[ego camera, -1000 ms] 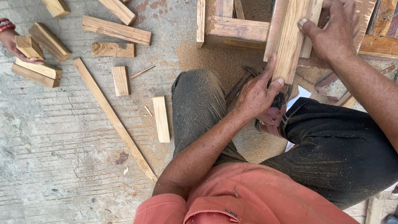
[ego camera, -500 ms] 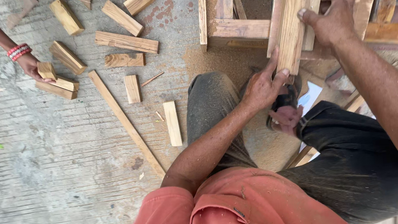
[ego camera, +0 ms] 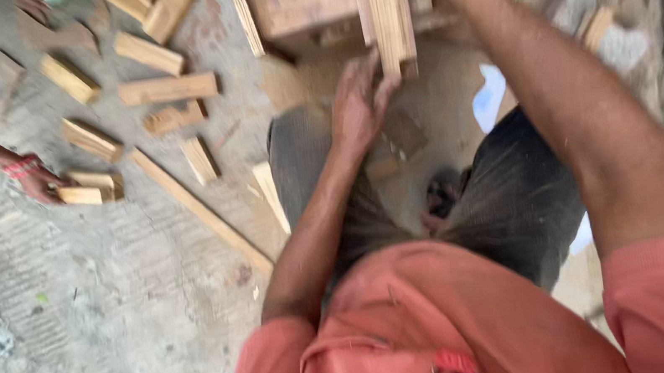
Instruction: The person sits on the floor and uses a wooden hand plane to smooth and shape small rectangular wooden pieces. They repeatedly feed the wood through the plane, remove shavings, and place the finished pieces aside.
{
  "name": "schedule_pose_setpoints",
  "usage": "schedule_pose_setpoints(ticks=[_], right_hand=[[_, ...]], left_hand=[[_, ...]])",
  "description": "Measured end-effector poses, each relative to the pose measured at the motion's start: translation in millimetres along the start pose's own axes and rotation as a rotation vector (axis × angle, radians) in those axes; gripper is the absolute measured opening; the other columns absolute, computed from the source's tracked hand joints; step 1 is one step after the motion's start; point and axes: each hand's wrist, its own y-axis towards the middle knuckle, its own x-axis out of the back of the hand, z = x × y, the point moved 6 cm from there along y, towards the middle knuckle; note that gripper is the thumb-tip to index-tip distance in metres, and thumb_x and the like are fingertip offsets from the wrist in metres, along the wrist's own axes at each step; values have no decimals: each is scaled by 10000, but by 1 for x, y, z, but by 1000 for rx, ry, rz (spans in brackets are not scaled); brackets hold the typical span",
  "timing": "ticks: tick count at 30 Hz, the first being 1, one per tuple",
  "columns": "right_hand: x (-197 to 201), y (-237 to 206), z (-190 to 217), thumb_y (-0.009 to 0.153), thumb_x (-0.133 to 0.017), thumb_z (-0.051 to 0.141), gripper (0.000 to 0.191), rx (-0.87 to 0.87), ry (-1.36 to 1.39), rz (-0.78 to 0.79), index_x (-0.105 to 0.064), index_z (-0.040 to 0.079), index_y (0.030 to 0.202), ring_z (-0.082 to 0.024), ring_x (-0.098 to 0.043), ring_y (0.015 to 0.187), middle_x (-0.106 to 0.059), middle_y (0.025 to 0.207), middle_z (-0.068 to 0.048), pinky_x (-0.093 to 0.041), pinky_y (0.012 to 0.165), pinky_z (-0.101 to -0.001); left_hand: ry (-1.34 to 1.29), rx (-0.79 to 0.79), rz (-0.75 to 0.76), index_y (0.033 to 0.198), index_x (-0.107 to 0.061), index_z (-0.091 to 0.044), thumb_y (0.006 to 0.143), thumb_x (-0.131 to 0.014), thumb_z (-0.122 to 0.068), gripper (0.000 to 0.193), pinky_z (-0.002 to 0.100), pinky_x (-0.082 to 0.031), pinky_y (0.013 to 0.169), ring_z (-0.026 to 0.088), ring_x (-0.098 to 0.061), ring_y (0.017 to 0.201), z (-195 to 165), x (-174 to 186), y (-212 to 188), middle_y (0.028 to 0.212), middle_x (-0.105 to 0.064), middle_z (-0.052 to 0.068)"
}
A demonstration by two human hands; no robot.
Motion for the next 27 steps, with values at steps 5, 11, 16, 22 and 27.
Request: schedule_pose_setpoints(ticks=[5,11,16,22,27], right_hand=[[3,9,-1,927,-832,393,632,70,188,-160,-563,59,1391,-292,-648,1299,-630,1410,-165,-550,1089,-432],[8,16,-6,981,-894,356,630,256,51,-213,-530,57,1399,-360,-509,1385,-463,1465,-192,-515,1167,-426],[14,12,2,1000,-877,274,542,244,90,-186,-528,76,1364,-307,-590,1336,-540,1394,-124,-547,1134,-454],[10,10,8,920,-872,270,479,119,143,-177,-526,91,1200,-291,-502,1275,-412,1290,-116,-540,1041,-410],[11,13,2,922,-918,314,538,195,31,-255,-532,88,1220,-371,-412,1302,-400,1315,-147,-398,1082,-557]], left_hand=[[140,138,-83,1360,-670,-110,977,-755,-272,424,405,-592,866,280,-723,968,73,90,-64,1091,-739,127],[335,900,-247,1321,-692,-61,802,-896,-340,623,450,-637,1049,290,-759,1136,211,120,-248,1212,-763,173],[599,1305,-50,1631,-215,-168,725,-903,-551,1201,614,-439,1100,384,-443,1399,225,55,-311,1600,-362,186],[519,1376,29,1648,-206,-46,858,-804,-348,1036,454,-619,893,358,-663,1126,245,82,-274,1396,-547,266],[-242,1098,-503,1492,-484,85,962,-651,-288,670,456,-650,804,316,-760,924,221,96,-244,1194,-737,295]])
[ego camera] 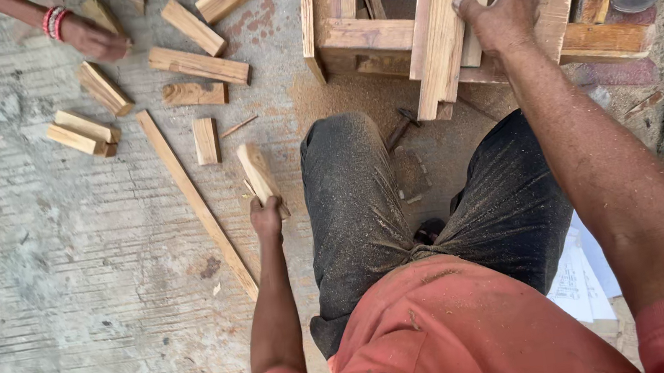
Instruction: The person sits on the floor and uses a wooden hand plane to smooth and shape small rectangular wooden pieces. They repeatedly feed the wood through the plane, remove shavings, and place the finished pieces aside.
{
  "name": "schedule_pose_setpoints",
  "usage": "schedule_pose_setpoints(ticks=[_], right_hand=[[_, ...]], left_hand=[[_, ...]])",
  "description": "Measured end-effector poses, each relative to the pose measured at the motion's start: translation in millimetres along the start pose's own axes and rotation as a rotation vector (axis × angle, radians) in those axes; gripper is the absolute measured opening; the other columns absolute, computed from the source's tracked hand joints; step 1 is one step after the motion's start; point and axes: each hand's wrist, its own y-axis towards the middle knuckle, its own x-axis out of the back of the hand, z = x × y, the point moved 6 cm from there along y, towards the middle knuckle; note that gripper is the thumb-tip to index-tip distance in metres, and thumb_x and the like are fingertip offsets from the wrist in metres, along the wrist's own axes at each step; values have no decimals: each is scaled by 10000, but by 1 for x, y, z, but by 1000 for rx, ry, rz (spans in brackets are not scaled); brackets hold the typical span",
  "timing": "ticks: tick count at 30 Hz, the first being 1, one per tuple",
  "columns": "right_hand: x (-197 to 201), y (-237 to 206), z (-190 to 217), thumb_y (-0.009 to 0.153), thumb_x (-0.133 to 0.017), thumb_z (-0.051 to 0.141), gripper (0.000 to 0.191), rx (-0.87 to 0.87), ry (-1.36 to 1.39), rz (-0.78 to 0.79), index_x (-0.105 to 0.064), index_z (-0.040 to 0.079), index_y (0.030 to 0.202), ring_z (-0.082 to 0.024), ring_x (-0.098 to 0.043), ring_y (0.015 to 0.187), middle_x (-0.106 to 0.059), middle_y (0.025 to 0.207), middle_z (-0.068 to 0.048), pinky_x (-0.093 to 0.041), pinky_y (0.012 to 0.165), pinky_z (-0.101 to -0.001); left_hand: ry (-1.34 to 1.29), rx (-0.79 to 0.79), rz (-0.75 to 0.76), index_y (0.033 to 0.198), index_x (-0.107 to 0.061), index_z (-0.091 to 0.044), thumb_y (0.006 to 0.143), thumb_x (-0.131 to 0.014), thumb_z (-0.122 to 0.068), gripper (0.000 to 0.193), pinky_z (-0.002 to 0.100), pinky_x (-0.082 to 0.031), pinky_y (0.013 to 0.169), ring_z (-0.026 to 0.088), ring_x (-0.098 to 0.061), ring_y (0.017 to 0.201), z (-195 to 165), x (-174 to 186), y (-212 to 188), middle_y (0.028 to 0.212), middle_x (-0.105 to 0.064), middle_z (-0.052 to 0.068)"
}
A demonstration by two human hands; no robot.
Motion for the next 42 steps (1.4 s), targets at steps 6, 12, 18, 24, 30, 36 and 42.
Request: schedule_pose_setpoints(ticks=[6,12,18,24,30,36,42], right_hand=[[-11,3,-14,987,-857,406,588,1,-33,67,-478,108,1323,-368,-420,1415,-421,1414,-178,-414,1190,-543],[-19,5,-26,1017,-857,388,812,107,-18,50,-339,49,1543,-448,-346,1452,-359,1512,-255,-328,1189,-615],[-21,14,-24,1024,-827,408,846,79,-41,112,-294,74,1589,-450,-304,1499,-334,1551,-266,-292,1248,-596],[-13,5,-1,920,-859,362,871,23,54,91,-287,126,1533,-471,-204,1477,-231,1546,-241,-225,1204,-643],[-15,14,-1,976,-869,409,597,57,-67,81,-443,177,1323,-336,-378,1417,-405,1380,-117,-203,1224,-635],[-20,23,-10,968,-867,393,594,56,-62,108,-424,163,1289,-337,-348,1395,-387,1336,-118,-177,1183,-672],[-20,29,-6,953,-899,371,636,79,-14,130,-426,154,1317,-344,-338,1431,-382,1379,-125,-141,1212,-681]], left_hand=[[69,-298,98,1585,-335,-12,889,-692,-294,832,431,-634,816,315,-691,1067,-103,31,-112,1354,-589,241],[277,-595,237,1505,-530,-77,850,-800,-301,742,473,-544,1034,369,-646,1261,-168,-34,-209,1413,-617,220],[399,-637,186,1461,-570,-126,901,-747,-305,614,462,-568,977,392,-675,1182,-177,-65,-231,1371,-619,222],[444,-709,113,1430,-630,-154,903,-733,-304,558,463,-596,904,384,-709,1092,-183,-72,-237,1297,-666,198],[519,-663,96,1437,-615,-153,910,-729,-317,564,449,-626,817,353,-745,987,-189,-82,-242,1261,-652,224],[552,-617,95,1428,-626,-169,892,-734,-317,566,461,-619,802,358,-742,977,-199,-85,-243,1287,-644,211],[530,-642,49,1414,-646,-200,884,-753,-324,554,453,-612,829,358,-733,1010,-212,-84,-248,1279,-659,177]])
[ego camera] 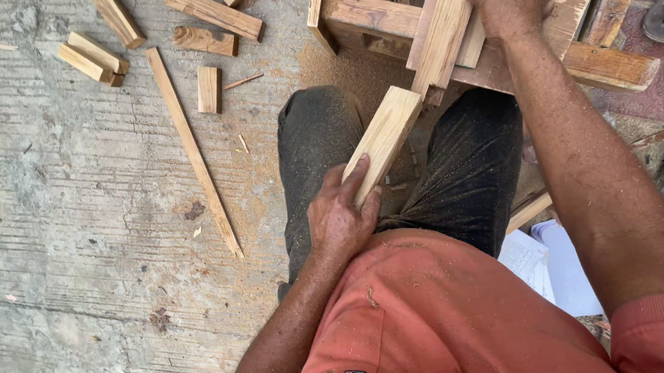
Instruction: The person sits on the floor and uses a wooden hand plane to smooth and shape small rectangular wooden pieces. They repeatedly feed the wood through the plane, remove shavings, and place the finished pieces aside.
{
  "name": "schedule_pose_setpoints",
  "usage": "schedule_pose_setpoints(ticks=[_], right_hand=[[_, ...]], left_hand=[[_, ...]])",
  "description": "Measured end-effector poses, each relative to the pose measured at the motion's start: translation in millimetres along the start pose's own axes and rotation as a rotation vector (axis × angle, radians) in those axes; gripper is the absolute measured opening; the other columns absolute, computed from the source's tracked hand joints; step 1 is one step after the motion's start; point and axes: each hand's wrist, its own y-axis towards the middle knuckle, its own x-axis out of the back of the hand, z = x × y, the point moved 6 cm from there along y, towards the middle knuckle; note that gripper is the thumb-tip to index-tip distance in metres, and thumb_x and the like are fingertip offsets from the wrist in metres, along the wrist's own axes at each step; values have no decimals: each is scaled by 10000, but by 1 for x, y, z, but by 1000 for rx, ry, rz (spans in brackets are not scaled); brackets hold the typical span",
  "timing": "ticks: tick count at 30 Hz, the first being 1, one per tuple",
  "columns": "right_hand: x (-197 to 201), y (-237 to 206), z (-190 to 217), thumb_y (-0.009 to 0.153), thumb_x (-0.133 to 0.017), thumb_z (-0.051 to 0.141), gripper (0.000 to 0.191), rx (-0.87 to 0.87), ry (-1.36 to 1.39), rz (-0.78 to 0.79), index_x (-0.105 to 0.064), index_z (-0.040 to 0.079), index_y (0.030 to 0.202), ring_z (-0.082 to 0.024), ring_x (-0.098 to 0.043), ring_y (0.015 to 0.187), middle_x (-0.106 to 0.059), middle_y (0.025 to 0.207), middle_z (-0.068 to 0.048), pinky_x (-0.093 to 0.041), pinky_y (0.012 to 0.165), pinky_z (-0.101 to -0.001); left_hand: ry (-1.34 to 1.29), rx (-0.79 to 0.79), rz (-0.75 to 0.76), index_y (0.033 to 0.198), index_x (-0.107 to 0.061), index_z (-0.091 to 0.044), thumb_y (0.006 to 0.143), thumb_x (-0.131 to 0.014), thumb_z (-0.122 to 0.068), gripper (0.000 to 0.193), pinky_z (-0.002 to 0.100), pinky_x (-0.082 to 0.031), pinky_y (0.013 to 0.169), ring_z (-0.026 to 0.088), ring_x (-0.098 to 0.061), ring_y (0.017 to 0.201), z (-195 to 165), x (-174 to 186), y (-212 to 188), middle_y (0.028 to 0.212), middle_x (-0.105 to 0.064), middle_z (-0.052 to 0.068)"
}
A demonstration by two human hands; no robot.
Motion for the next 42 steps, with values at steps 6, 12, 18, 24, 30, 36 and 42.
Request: schedule_pose_setpoints(ticks=[6,12,18,24,30,36,42], right_hand=[[3,14,-1,946,-905,379,754,-23,-31,18,-389,113,1427,-385,-331,1426,-349,1425,-144,-291,1203,-613],[-2,12,2,967,-890,357,739,76,34,12,-374,83,1420,-386,-336,1397,-345,1383,-150,-313,1159,-632],[0,20,-1,990,-890,399,668,63,-76,0,-408,85,1328,-385,-369,1366,-369,1332,-143,-314,1164,-636],[4,18,7,921,-908,319,645,42,18,-9,-415,113,1283,-359,-441,1331,-392,1316,-127,-360,1148,-554],[8,16,7,921,-896,292,590,-10,35,-11,-426,133,1240,-321,-423,1355,-384,1317,-102,-350,1169,-546],[10,11,14,977,-906,303,626,34,94,15,-414,149,1332,-359,-381,1423,-388,1361,-114,-332,1198,-595],[10,11,24,917,-910,370,959,-93,25,3,-232,87,1533,-447,-188,1482,-214,1560,-234,-75,1195,-662]], left_hand=[[-8,-4,-27,1397,-655,-172,874,-749,-309,549,458,-612,808,353,-738,974,-9,1,3,1258,-678,171],[22,0,-47,1385,-663,-161,890,-757,-318,528,466,-612,779,373,-740,953,-17,3,2,1235,-674,186],[43,9,-29,1382,-668,-172,883,-753,-323,528,475,-609,791,369,-741,948,-18,3,11,1238,-682,179],[8,-26,-33,1392,-658,-141,867,-750,-286,553,463,-617,824,364,-741,960,-13,4,12,1259,-671,188],[9,42,52,1413,-647,-152,874,-769,-326,579,467,-614,786,368,-734,944,-12,-3,16,1213,-659,196],[4,-1,7,1416,-641,-149,895,-753,-306,555,452,-614,822,349,-734,994,-16,1,19,1253,-662,173],[22,25,21,1406,-655,-155,894,-751,-308,543,443,-603,852,346,-729,1019,-19,1,23,1241,-680,157]])
